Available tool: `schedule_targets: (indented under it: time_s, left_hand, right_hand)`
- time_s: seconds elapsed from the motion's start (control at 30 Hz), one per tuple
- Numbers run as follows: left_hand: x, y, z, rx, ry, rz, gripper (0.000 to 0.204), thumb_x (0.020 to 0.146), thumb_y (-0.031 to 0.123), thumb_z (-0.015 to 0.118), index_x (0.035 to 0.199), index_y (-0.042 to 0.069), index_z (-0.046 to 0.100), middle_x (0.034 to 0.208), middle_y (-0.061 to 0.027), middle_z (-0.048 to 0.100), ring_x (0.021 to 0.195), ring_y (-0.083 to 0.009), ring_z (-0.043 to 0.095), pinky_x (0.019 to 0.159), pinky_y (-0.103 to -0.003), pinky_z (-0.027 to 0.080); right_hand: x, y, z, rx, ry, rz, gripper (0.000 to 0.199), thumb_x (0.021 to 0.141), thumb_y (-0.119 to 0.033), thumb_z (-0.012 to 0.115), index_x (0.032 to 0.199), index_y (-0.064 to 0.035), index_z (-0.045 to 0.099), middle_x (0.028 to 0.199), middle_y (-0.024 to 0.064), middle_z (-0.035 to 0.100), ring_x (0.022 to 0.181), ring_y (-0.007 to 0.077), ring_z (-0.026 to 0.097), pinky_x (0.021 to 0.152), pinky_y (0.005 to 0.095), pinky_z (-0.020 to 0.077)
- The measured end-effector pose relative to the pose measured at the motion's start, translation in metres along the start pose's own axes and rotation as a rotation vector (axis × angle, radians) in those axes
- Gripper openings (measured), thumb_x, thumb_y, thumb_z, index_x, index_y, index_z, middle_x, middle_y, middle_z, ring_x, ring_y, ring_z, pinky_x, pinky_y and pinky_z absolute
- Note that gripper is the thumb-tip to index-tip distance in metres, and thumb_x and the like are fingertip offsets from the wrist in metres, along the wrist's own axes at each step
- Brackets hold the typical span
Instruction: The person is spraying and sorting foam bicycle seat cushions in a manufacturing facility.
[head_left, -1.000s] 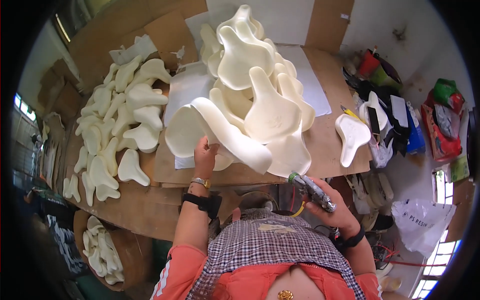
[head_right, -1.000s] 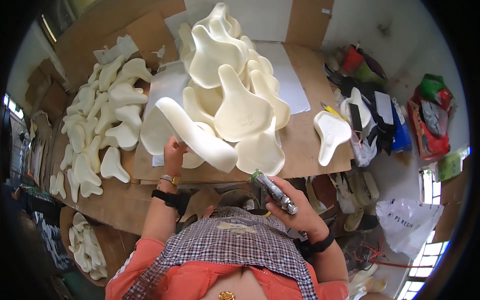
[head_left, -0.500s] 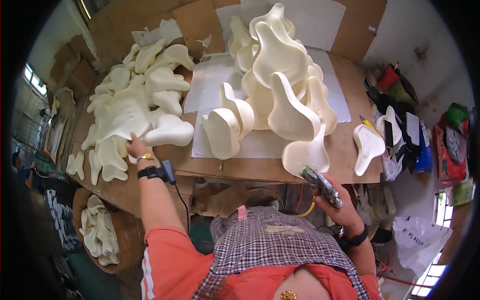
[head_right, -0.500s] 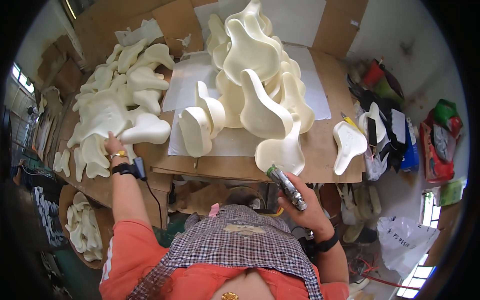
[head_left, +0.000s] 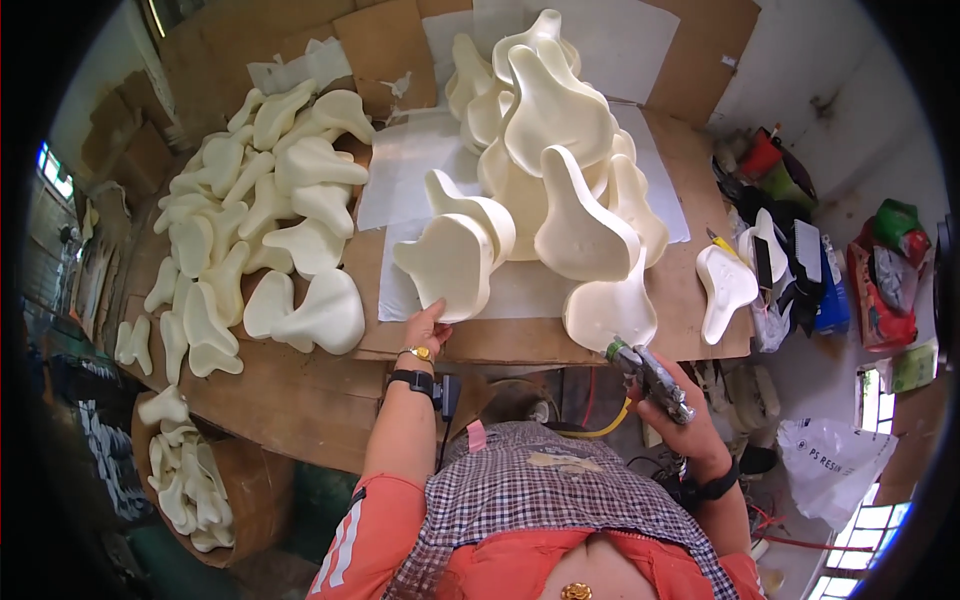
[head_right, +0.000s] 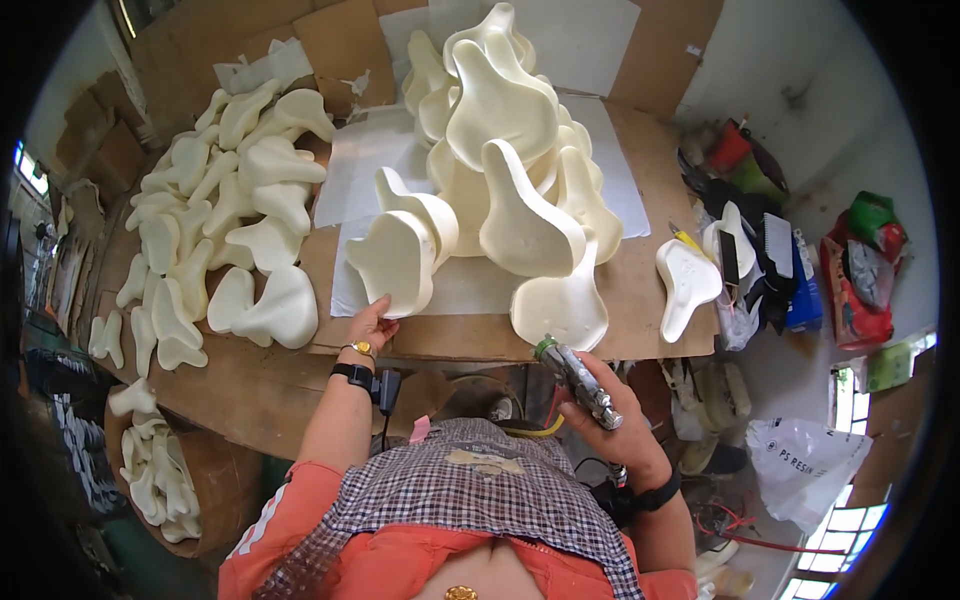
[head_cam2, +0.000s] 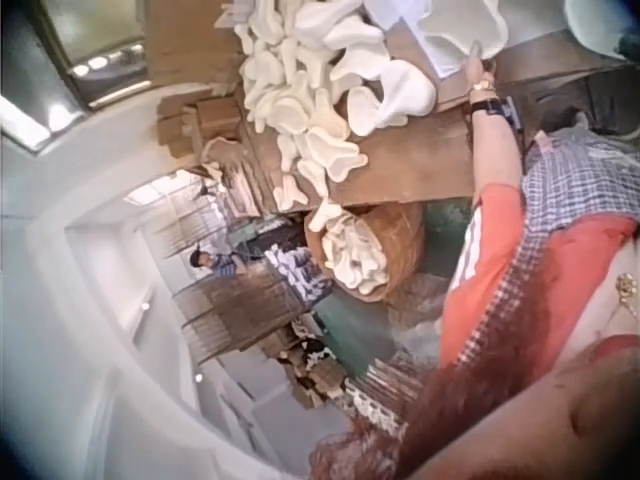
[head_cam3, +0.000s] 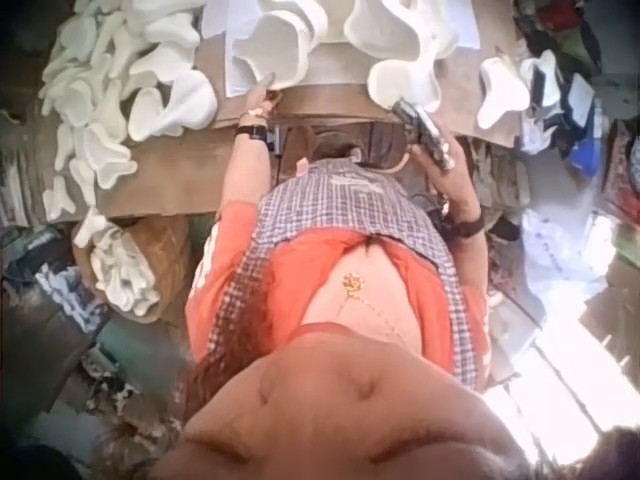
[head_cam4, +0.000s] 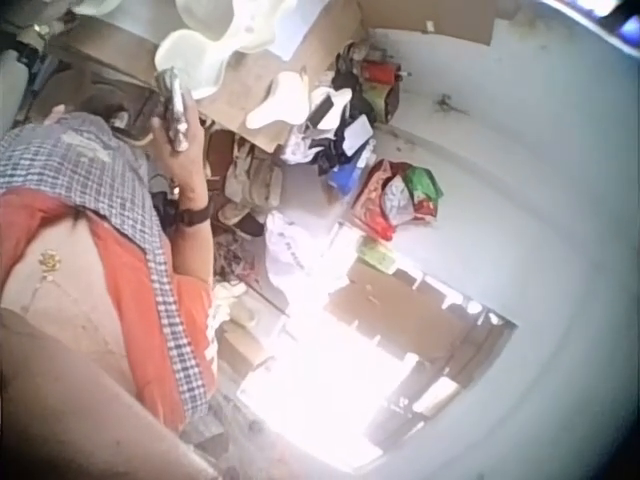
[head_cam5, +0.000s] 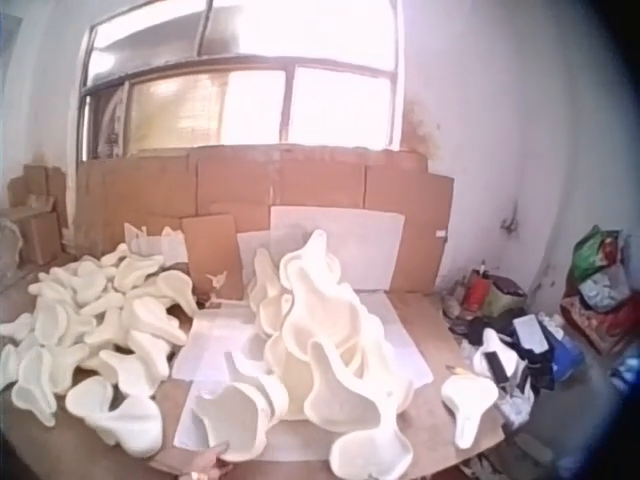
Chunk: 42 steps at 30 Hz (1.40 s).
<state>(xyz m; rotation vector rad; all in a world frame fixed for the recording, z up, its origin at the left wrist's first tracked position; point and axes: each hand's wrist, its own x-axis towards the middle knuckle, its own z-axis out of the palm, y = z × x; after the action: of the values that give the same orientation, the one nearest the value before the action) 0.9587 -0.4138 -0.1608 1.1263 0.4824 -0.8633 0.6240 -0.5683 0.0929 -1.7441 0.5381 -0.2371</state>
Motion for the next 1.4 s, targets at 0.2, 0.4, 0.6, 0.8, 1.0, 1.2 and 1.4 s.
schedule_targets:
  time_s: [0.2, 0.4, 0.6, 0.8, 1.0, 1.2, 1.4]
  left_hand:
    - [-0.051, 0.023, 0.011, 0.131, -0.001, 0.493, 0.035, 0.078, 0.014, 0.064, 0.103, 0.004, 0.043, 0.091, -0.0075, 0.056, 0.070, -0.0170, 0.059, 0.046, -0.029, 0.052]
    - [-0.079, 0.044, -0.003, 0.474, -0.066, 0.593, 0.031, 0.079, 0.011, 0.062, 0.101, 0.002, 0.042, 0.091, -0.0096, 0.056, 0.071, -0.0150, 0.060, 0.045, -0.026, 0.052]
    - [-0.073, 0.035, -0.022, 0.491, -0.050, 0.536, 0.031, 0.079, 0.011, 0.062, 0.102, 0.002, 0.043, 0.087, -0.0099, 0.059, 0.066, -0.0146, 0.059, 0.043, -0.027, 0.051]
    - [-0.054, 0.102, -0.048, -0.404, -0.186, 0.698, 0.046, 0.081, 0.022, 0.064, 0.118, 0.010, 0.039, 0.103, -0.0083, 0.053, 0.078, -0.0205, 0.055, 0.067, -0.038, 0.051]
    - [0.041, 0.038, -0.022, -0.059, -0.134, 0.042, 0.049, 0.082, 0.030, 0.063, 0.120, 0.010, 0.040, 0.110, -0.0131, 0.047, 0.086, -0.0284, 0.050, 0.070, -0.043, 0.046]
    - [0.061, 0.018, 0.054, -0.393, -0.171, -0.172, 0.041, 0.083, 0.022, 0.062, 0.117, 0.008, 0.044, 0.109, -0.0151, 0.050, 0.097, -0.0326, 0.051, 0.077, -0.049, 0.047]
    - [0.032, 0.042, 0.071, -0.315, -0.124, 0.046, 0.035, 0.081, 0.008, 0.063, 0.111, 0.001, 0.047, 0.109, -0.0145, 0.052, 0.097, -0.0272, 0.053, 0.077, -0.044, 0.052]
  right_hand:
    - [-0.012, -0.037, 0.004, 0.098, -0.067, -0.040, 0.056, 0.078, 0.000, 0.061, 0.129, -0.0018, 0.039, 0.097, 0.0051, 0.058, 0.086, 0.0106, 0.055, 0.079, 0.0261, 0.0447]
    - [-0.005, -0.061, 0.009, -0.082, -0.183, -0.036, 0.056, 0.075, 0.001, 0.063, 0.127, -0.0005, 0.041, 0.095, 0.0060, 0.060, 0.083, 0.0111, 0.056, 0.077, 0.0255, 0.0446]
    - [-0.006, -0.076, 0.030, 0.171, -0.081, -0.098, 0.056, 0.074, 0.002, 0.063, 0.126, 0.0000, 0.042, 0.091, 0.0051, 0.060, 0.082, 0.0115, 0.056, 0.077, 0.0263, 0.0448]
    - [-0.007, -0.053, 0.017, 0.122, 0.004, -0.088, 0.057, 0.077, -0.004, 0.063, 0.129, -0.0002, 0.038, 0.097, 0.0071, 0.058, 0.086, 0.0128, 0.056, 0.080, 0.0280, 0.0443]
    - [-0.003, -0.047, 0.011, 0.123, -0.012, -0.040, 0.059, 0.079, -0.007, 0.064, 0.130, -0.0006, 0.037, 0.100, 0.0072, 0.057, 0.087, 0.0139, 0.056, 0.079, 0.0294, 0.0455]
    - [0.003, -0.045, -0.011, 0.141, -0.029, -0.063, 0.060, 0.079, -0.004, 0.063, 0.131, -0.0016, 0.035, 0.101, 0.0072, 0.057, 0.090, 0.0146, 0.056, 0.082, 0.0298, 0.0452]
    - [0.020, -0.035, -0.032, 0.076, -0.016, -0.086, 0.064, 0.079, -0.020, 0.066, 0.131, -0.0004, 0.034, 0.096, 0.0105, 0.058, 0.083, 0.0177, 0.057, 0.077, 0.0325, 0.0455]
